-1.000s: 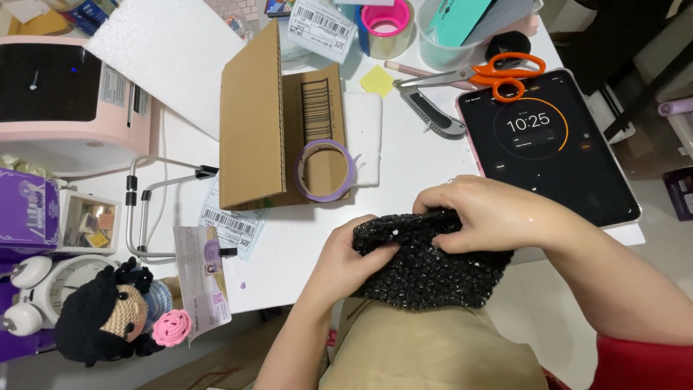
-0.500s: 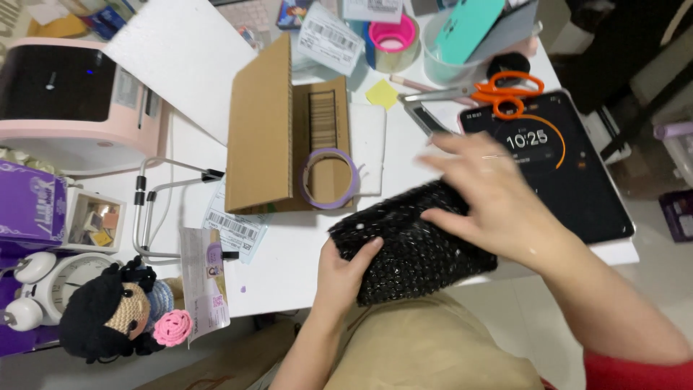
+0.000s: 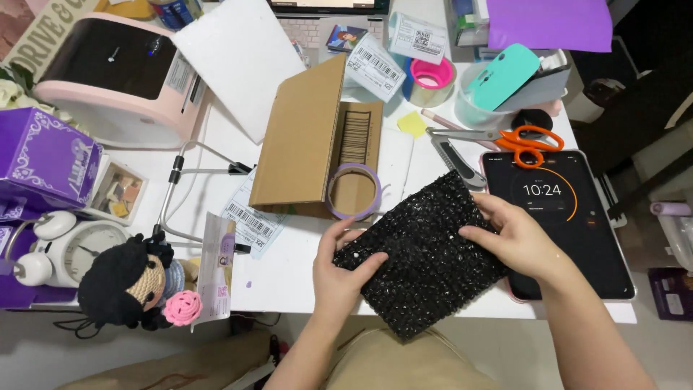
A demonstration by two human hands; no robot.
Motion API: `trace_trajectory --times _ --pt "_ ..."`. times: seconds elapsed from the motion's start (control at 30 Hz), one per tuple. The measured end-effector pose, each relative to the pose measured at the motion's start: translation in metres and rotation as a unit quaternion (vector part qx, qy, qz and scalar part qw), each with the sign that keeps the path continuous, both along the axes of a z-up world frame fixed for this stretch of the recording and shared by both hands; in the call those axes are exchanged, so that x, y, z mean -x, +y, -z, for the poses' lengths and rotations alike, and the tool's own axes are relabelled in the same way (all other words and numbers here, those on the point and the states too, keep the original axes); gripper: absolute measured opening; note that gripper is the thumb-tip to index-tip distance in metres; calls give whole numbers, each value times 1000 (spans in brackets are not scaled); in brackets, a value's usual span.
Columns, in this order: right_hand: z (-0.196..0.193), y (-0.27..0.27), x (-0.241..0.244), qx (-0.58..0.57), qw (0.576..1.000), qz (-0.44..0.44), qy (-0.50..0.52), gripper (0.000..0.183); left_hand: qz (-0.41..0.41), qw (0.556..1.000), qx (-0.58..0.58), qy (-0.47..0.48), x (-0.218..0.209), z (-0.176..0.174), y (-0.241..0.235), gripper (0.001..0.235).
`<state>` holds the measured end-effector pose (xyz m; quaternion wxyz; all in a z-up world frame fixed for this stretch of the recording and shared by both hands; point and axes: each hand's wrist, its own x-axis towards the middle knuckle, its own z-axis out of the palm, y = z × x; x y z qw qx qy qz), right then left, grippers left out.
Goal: The person folds a black bubble wrap sheet around an unseen item, seals it with purple tape, and places it into a cardboard box. They then close the box flaps and apply clear packing tape to seal the box.
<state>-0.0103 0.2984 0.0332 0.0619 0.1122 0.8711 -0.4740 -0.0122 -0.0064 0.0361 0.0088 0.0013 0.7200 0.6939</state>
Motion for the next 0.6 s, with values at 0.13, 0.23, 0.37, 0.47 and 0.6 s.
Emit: trace_trajectory --times 0.13,0.23,0.37,0.47,0.6 --pt "-16 -8 7 47 998 -30 9 69 11 998 51 38 5 12 -9 42" --pt "-16 -3 12 97 993 -68 9 63 40 992 109 56 3 13 -19 26" --pt "-13 4 15 97 992 -74 7 59 51 984 74 157 0 17 -30 27" --pt "-13 4 17 98 991 -93 6 54 79 992 36 94 -2 10 -35 36" --pt "-10 3 22 83 987 -138 14 45 173 965 197 -8 2 6 -35 75"
